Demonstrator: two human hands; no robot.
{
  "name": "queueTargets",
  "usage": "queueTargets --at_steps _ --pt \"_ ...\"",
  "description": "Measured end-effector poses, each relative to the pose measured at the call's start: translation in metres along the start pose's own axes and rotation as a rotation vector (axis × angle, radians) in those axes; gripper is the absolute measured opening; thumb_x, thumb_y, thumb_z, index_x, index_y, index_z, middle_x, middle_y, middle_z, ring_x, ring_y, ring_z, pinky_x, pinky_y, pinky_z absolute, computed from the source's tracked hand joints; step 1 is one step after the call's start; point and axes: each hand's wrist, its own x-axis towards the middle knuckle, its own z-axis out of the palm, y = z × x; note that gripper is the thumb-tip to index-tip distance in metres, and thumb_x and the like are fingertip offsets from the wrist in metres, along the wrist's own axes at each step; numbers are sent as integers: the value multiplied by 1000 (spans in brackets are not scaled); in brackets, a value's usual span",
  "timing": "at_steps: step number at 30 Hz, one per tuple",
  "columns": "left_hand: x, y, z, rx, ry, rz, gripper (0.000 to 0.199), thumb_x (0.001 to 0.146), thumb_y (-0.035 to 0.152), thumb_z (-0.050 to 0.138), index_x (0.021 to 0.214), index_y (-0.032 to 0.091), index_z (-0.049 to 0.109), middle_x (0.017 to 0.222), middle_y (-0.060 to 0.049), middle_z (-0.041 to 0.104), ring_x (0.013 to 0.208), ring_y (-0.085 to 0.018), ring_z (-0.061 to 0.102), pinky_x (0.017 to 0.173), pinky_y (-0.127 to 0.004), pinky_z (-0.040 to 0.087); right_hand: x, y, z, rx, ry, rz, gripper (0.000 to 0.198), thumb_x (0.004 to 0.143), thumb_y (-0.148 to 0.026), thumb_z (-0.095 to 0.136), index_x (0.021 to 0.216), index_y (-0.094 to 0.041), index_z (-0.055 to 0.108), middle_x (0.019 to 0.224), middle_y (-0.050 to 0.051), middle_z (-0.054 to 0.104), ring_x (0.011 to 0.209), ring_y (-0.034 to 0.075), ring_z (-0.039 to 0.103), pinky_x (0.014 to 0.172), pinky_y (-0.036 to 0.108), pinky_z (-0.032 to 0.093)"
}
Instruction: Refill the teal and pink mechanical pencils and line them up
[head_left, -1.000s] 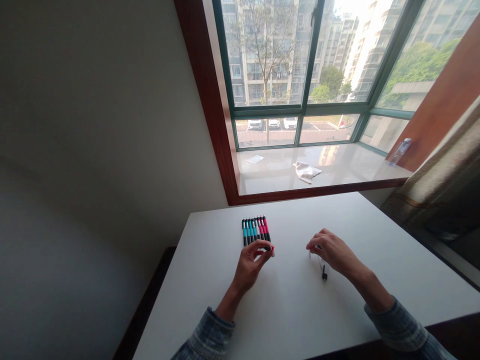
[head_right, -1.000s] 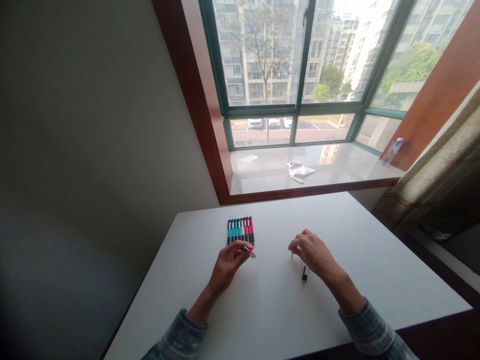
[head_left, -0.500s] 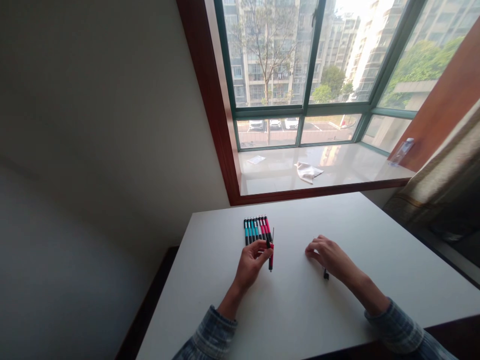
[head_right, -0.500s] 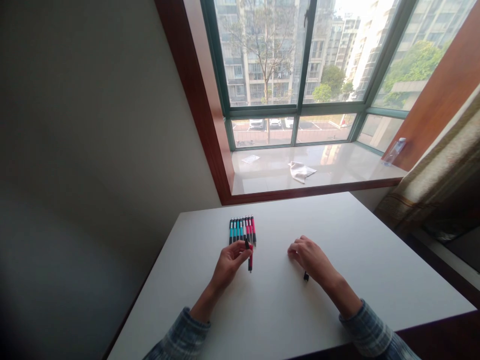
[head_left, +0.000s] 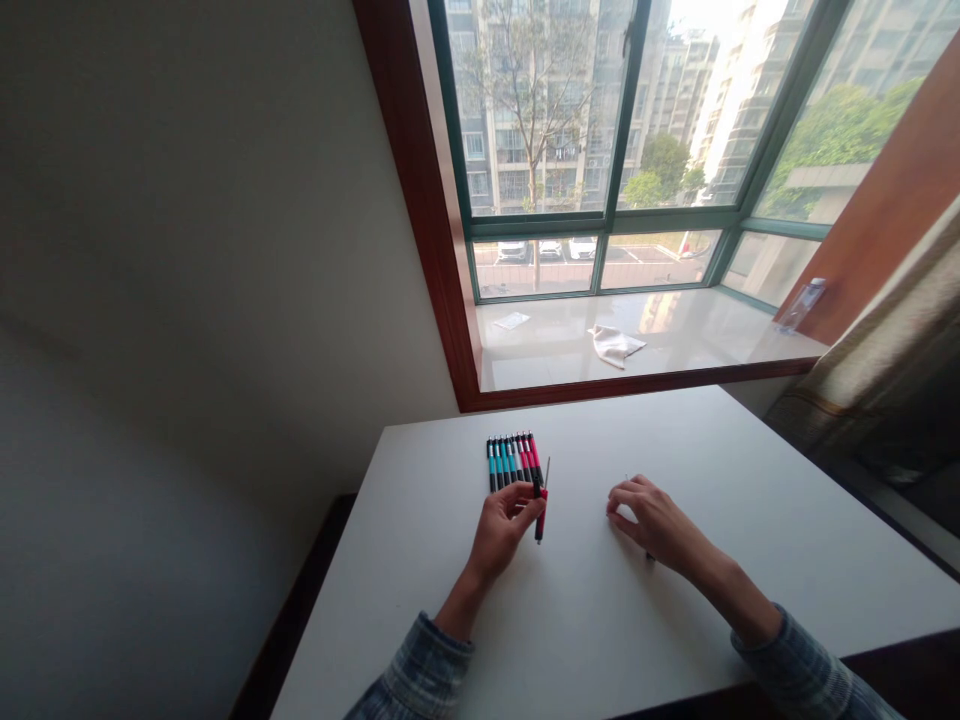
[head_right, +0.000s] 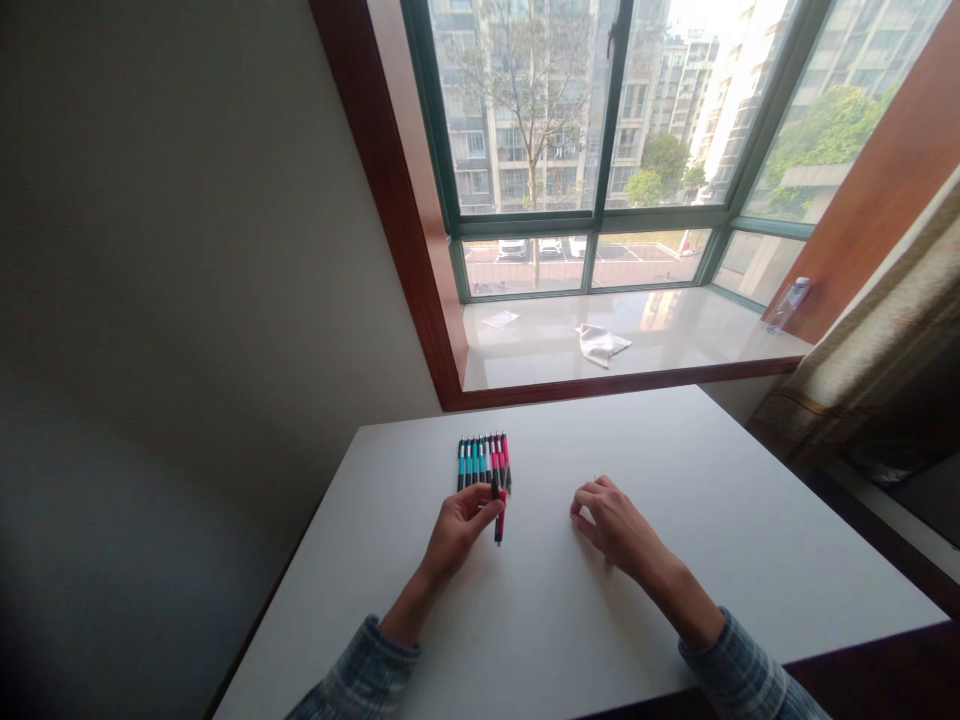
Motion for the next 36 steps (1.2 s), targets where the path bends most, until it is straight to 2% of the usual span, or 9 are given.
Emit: queueTargets --at_steps 5,9,11,14,18,21,24,36 --pt "-1 0 1 38 -10 13 31 83 45 76 95 16 76 96 -8 75 84 -21 68 78 -32 55 5 -7 3 149 30 33 14 94 -22 59 87 -23 71 86 5 73 81 23 66 74 37 53" --pt "-2 3 2 108 -21 21 32 84 46 75 97 17 77 98 -9 76 86 -23 68 79 -34 54 16 -15 -3 306 184 116 18 95 -32 60 105 -25 74 93 5 74 83 22 67 77 38 55" --pt "-3 4 3 141 -29 25 31 84 45 75 98 17 77 99 -9 76 86 -23 68 79 -34 54 23 -20 -7 454 233 184 24 95 -38 60 111 -25 74 100 6 75 87 23 69 79 38 56" --pt "-3 3 4 165 -43 33 31 85 45 74 98 17 77 97 -9 76 83 -22 67 77 -33 54 33 -28 -13 747 223 234 28 92 -46 66 104 -22 75 106 8 75 97 24 70 86 37 57" --pt "-3 2 6 186 -43 53 31 85 46 74 96 17 78 92 -8 75 77 -20 64 72 -32 53 44 -39 -18 979 278 262 30 84 -47 77 96 -20 73 99 7 75 99 24 70 90 37 57" --pt "-5 4 6 194 -55 52 31 85 46 74 96 17 78 89 -8 73 75 -19 62 70 -31 52 50 -43 -20 1003 304 255 32 82 -48 79 96 -20 72 97 7 75 96 24 71 87 37 58" --pt "-6 6 7 185 -67 51 32 85 47 74 96 17 77 89 -7 73 75 -19 62 69 -30 52 55 -45 -23 955 272 221 34 81 -50 79 95 -20 71 99 8 74 95 24 70 84 37 60" --pt "-5 5 7 168 -70 52 32 84 46 75 96 16 78 88 -7 73 72 -17 61 68 -30 51 60 -51 -29 866 225 119 31 85 -46 75 102 -20 70 102 7 73 93 22 70 81 36 59"
